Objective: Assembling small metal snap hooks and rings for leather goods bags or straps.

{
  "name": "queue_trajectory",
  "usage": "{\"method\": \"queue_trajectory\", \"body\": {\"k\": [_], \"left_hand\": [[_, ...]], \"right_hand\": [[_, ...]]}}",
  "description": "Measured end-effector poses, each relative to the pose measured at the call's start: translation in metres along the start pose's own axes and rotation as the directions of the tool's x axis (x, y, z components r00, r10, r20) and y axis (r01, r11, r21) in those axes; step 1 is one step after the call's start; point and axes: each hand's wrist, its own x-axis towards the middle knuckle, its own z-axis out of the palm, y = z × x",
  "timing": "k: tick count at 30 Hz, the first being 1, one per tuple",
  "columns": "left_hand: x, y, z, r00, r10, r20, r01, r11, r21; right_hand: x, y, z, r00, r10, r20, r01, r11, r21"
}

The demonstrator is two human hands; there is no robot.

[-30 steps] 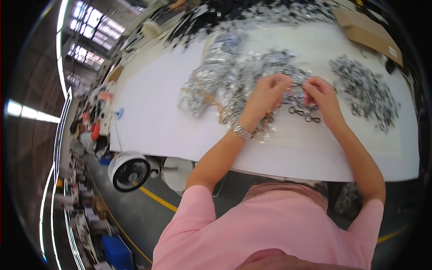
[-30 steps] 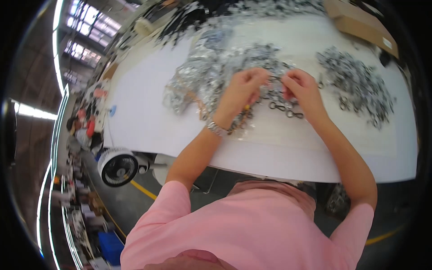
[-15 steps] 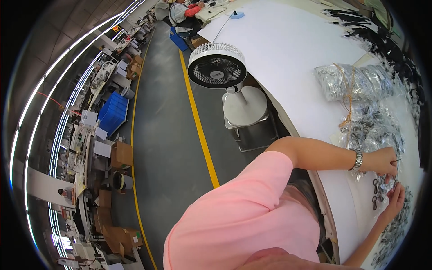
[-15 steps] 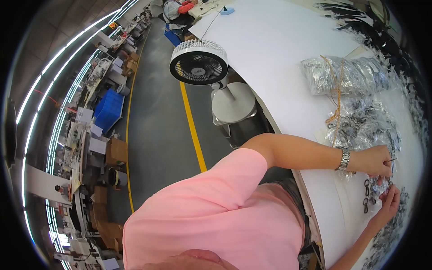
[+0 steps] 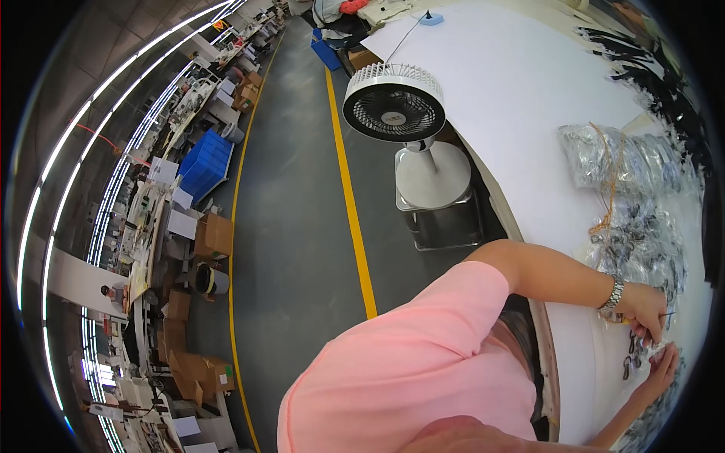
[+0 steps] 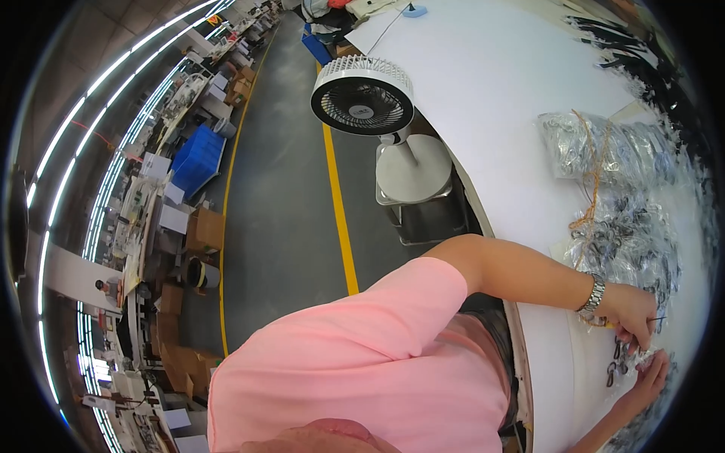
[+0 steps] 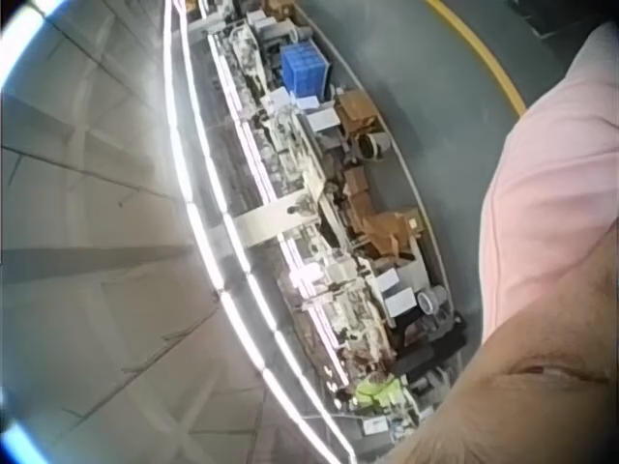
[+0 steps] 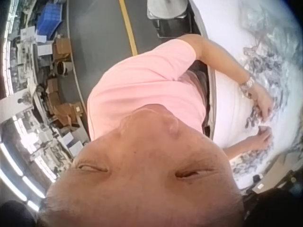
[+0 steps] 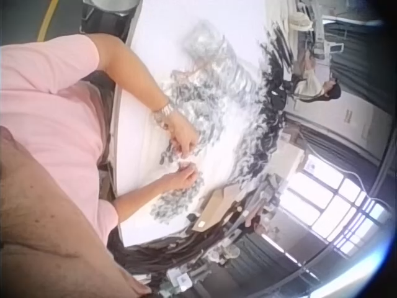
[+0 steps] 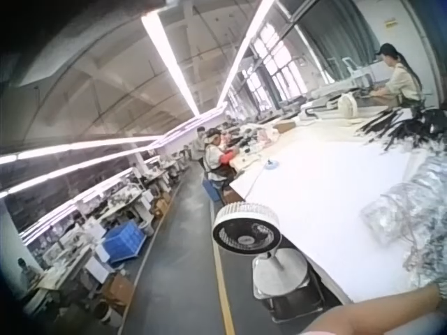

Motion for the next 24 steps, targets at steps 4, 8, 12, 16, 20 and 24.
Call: {"method": "queue_trajectory", "body": {"k": [4, 8, 12, 16, 20, 24], "left_hand": [[-0.002, 0.003, 0.005, 0.996, 0.056, -0.074, -0.059, 0.998, -0.031], [-0.014, 0.03, 0.025, 0.995, 0.1, 0.002, -0.1, 0.989, 0.106], [-0.034, 0.029, 0.001, 1.0, 0.008, -0.003, -0.007, 0.998, 0.069], [-0.034, 0.043, 0.003, 0.991, -0.131, -0.034, 0.133, 0.99, 0.055], [-0.025, 0.039, 0.022, 0.995, -0.077, -0.063, 0.083, 0.991, 0.101], [-0.022, 0.036, 0.022, 0.992, -0.111, -0.066, 0.119, 0.981, 0.15]], "right_hand": [[0.036, 0.044, -0.043, 0.969, 0.188, 0.159, -0.22, 0.952, 0.213], [-0.006, 0.023, -0.053, 0.995, 0.083, -0.047, -0.08, 0.994, 0.072], [-0.036, -0.034, 0.027, 0.998, 0.026, 0.058, -0.032, 0.995, 0.095], [-0.041, -0.059, 0.038, 0.992, 0.089, 0.093, -0.118, 0.918, 0.378], [-0.06, -0.064, 0.044, 0.985, 0.157, 0.07, -0.171, 0.853, 0.492], [-0.069, -0.048, 0.044, 0.961, 0.168, 0.221, -0.259, 0.829, 0.495]]}}
